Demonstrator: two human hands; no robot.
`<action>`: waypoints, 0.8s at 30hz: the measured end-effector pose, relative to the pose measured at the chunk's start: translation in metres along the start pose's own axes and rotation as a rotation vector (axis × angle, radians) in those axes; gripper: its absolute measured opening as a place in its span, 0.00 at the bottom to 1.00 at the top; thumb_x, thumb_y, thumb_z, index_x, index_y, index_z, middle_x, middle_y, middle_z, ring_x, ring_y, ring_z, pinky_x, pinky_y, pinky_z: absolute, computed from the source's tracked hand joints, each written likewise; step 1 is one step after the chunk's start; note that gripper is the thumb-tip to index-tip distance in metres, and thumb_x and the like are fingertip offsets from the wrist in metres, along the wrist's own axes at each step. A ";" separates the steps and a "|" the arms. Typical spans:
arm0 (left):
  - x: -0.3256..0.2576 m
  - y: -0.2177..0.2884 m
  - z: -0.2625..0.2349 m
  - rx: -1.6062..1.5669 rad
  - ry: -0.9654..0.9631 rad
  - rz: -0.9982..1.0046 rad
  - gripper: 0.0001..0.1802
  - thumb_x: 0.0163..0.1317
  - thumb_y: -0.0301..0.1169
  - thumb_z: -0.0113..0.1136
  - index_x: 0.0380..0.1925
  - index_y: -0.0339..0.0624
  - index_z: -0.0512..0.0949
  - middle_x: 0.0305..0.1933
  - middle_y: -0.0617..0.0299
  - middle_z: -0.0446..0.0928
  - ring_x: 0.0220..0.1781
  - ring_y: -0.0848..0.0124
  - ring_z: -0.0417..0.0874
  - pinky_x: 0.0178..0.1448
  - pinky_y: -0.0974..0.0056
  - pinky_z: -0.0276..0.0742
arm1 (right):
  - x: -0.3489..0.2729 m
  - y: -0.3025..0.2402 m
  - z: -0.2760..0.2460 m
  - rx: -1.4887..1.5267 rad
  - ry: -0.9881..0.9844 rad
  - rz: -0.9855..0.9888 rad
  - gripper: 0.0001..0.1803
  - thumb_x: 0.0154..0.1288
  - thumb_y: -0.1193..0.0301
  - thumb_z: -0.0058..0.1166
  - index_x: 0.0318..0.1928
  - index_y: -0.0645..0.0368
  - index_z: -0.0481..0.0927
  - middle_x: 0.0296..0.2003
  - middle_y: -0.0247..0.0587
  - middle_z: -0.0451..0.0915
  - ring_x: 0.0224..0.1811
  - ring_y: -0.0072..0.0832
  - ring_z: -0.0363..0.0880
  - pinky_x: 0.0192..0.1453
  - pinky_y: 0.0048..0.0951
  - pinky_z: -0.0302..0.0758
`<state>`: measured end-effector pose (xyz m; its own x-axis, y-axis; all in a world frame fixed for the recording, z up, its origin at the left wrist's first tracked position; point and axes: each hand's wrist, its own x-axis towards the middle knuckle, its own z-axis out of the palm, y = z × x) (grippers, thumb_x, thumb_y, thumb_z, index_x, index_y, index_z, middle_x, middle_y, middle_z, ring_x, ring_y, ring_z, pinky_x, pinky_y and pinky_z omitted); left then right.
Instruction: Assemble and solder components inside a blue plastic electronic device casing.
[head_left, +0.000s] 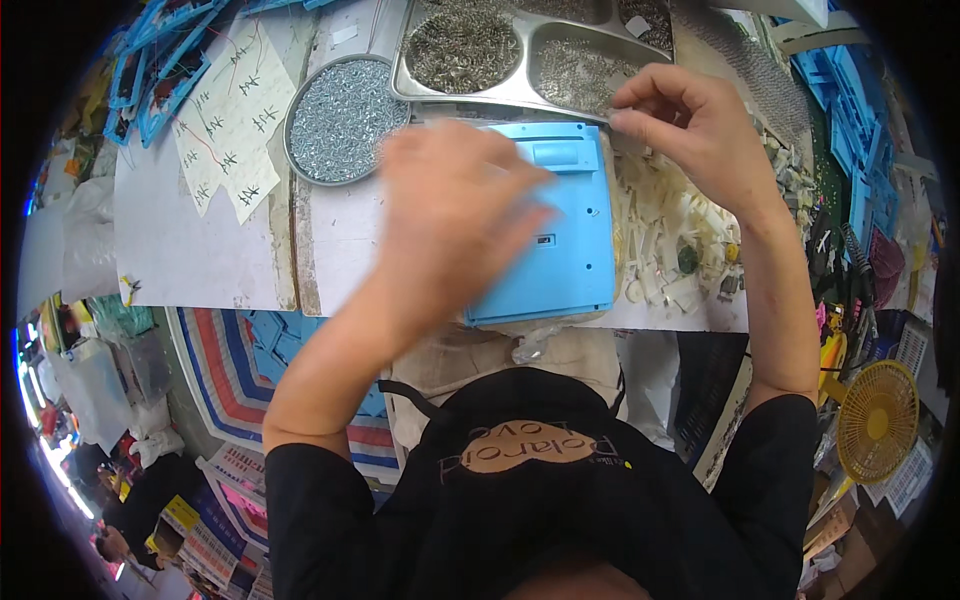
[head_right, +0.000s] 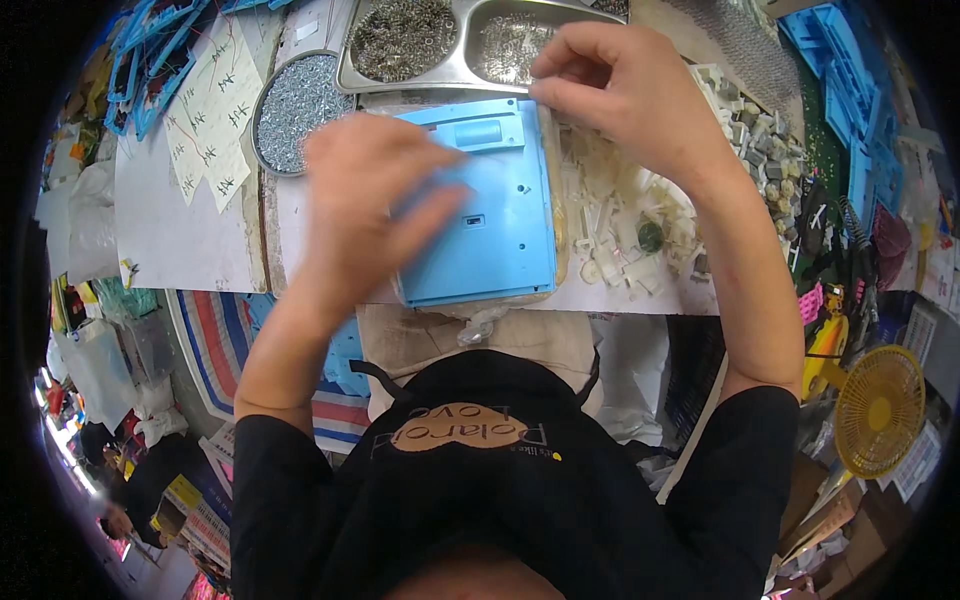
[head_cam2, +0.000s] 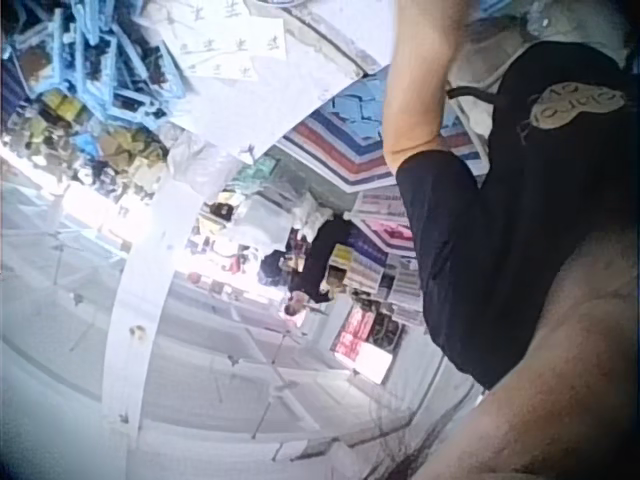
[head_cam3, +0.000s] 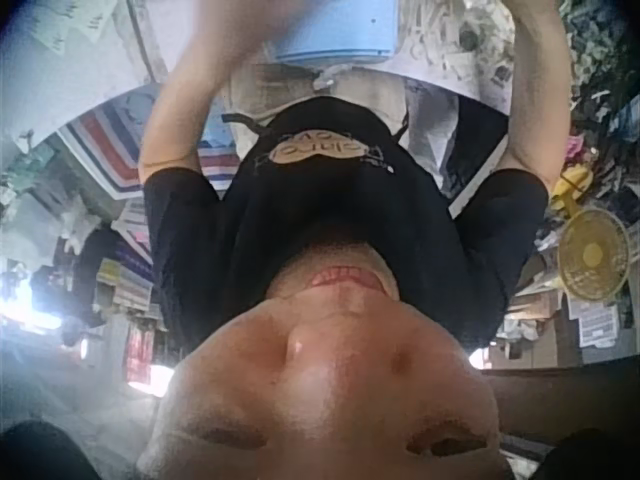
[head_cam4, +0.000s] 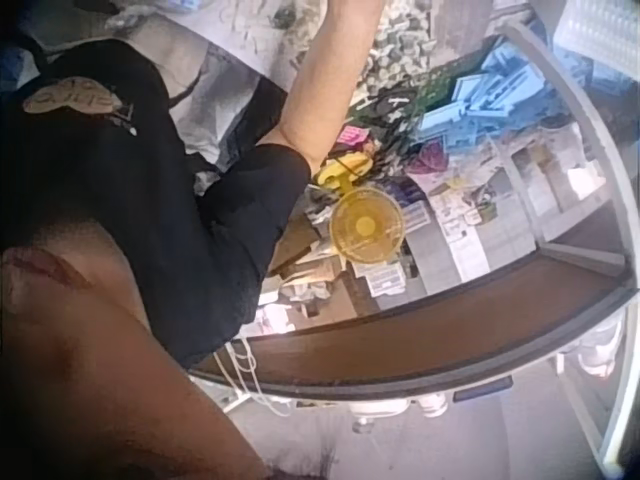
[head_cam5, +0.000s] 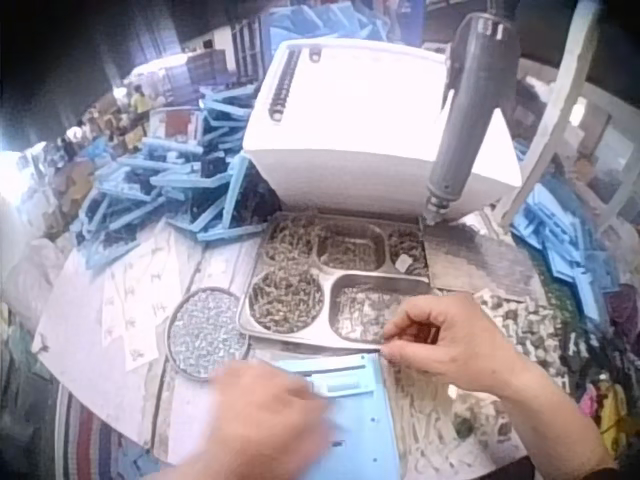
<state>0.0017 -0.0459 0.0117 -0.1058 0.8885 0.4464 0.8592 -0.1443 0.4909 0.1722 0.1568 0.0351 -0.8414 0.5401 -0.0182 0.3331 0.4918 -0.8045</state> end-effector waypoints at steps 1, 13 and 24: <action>-0.006 -0.027 -0.013 0.080 0.080 -0.103 0.11 0.53 0.34 0.77 0.36 0.48 0.88 0.42 0.65 0.83 0.48 0.64 0.81 0.62 0.54 0.64 | 0.006 -0.003 0.000 -0.042 -0.006 -0.087 0.09 0.65 0.71 0.66 0.41 0.64 0.86 0.29 0.30 0.83 0.32 0.16 0.79 0.38 0.22 0.75; -0.048 -0.110 -0.041 0.470 0.053 -0.469 0.08 0.57 0.37 0.74 0.35 0.48 0.88 0.40 0.65 0.83 0.52 0.63 0.80 0.62 0.51 0.63 | -0.054 -0.026 0.026 -0.113 -0.048 0.155 0.09 0.64 0.69 0.67 0.40 0.62 0.87 0.29 0.37 0.85 0.30 0.22 0.82 0.35 0.24 0.76; -0.043 -0.116 -0.044 0.288 0.128 -0.531 0.09 0.62 0.36 0.70 0.29 0.42 0.85 0.33 0.61 0.82 0.44 0.62 0.82 0.58 0.52 0.65 | -0.076 0.000 0.045 0.157 0.118 0.211 0.07 0.65 0.73 0.67 0.41 0.63 0.87 0.31 0.30 0.85 0.33 0.15 0.78 0.36 0.19 0.73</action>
<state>-0.1157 -0.0868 -0.0313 -0.6001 0.7450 0.2913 0.7715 0.4429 0.4567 0.2174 0.0848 0.0099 -0.7020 0.6996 -0.1334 0.4179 0.2529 -0.8726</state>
